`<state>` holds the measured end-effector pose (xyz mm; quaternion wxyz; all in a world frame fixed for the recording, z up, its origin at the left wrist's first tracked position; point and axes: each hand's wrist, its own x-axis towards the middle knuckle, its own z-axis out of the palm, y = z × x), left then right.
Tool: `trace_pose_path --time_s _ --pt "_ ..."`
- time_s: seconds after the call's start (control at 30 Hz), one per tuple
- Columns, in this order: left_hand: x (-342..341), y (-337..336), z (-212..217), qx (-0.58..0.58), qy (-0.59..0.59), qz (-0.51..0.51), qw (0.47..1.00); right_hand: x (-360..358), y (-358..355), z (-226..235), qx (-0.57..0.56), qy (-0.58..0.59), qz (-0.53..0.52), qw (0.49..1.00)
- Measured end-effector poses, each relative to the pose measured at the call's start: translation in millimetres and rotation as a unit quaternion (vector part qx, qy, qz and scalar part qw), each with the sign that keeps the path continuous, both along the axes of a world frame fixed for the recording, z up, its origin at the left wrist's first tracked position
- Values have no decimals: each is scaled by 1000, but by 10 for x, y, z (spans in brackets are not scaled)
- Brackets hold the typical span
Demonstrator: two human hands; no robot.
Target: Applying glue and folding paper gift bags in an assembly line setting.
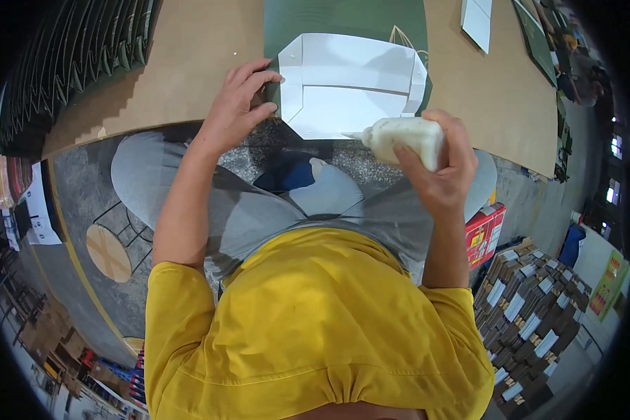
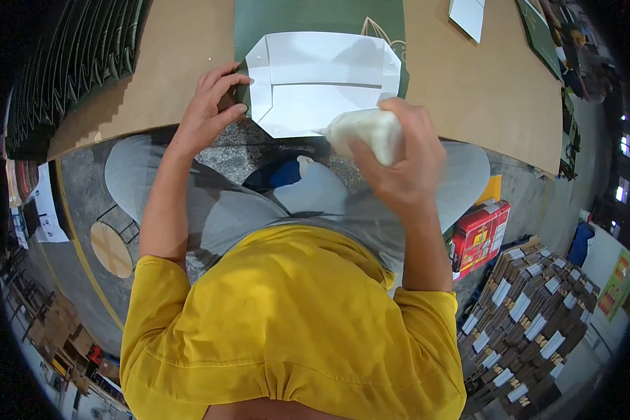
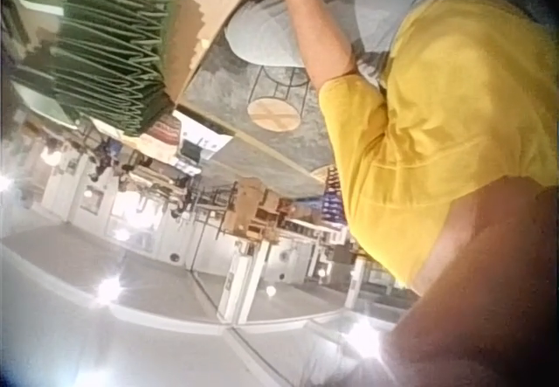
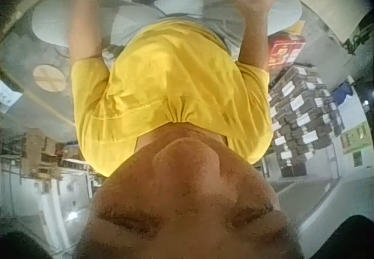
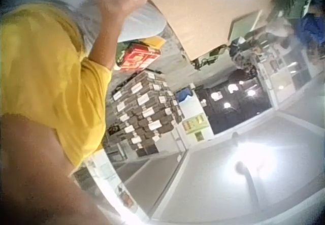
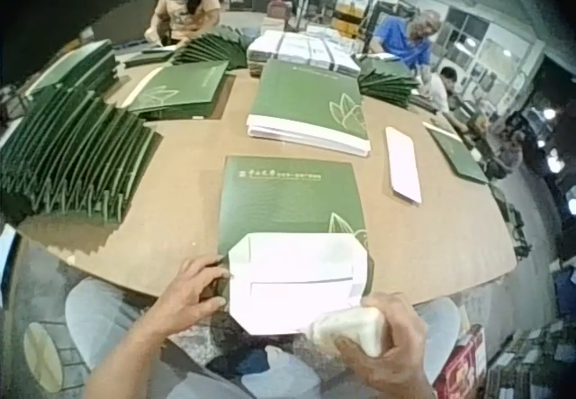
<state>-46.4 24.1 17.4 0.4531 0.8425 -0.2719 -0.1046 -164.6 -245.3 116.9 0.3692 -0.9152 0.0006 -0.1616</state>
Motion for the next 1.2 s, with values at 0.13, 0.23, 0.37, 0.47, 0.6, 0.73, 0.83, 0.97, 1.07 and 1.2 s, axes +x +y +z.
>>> trace_pose_path --time_s 0.13,0.23,0.37,0.47,0.6,0.73,0.83,0.97,1.07,1.2 --pt "10 12 -11 3 -7 0 1000 -119 -170 129 -11 53 -78 995" --pt "19 -9 19 27 -21 -3 999 -197 -391 184 127 -5 -161 979" --pt "37 8 22 31 -32 -9 999 -222 -772 109 507 -96 -201 833" --pt "57 -1 -4 19 -64 -10 998 -197 -972 -117 660 -104 -193 719" --pt "41 -26 37 -27 5 41 999 -168 -1278 -487 564 -23 -219 796" --pt "101 -28 -32 -22 -30 44 998 28 -1289 -686 332 -45 -303 892" --pt "112 -9 -49 -14 -45 37 998 139 -1276 -759 236 -34 -332 913" --pt "107 -81 -8 -41 -39 44 997 147 -1541 -1029 65 25 -352 933" --pt "81 -119 29 -76 28 106 991 156 -1507 -1008 20 40 -370 928" --pt "126 -148 9 -86 -13 132 987 225 -1124 -624 -348 -146 -304 875"
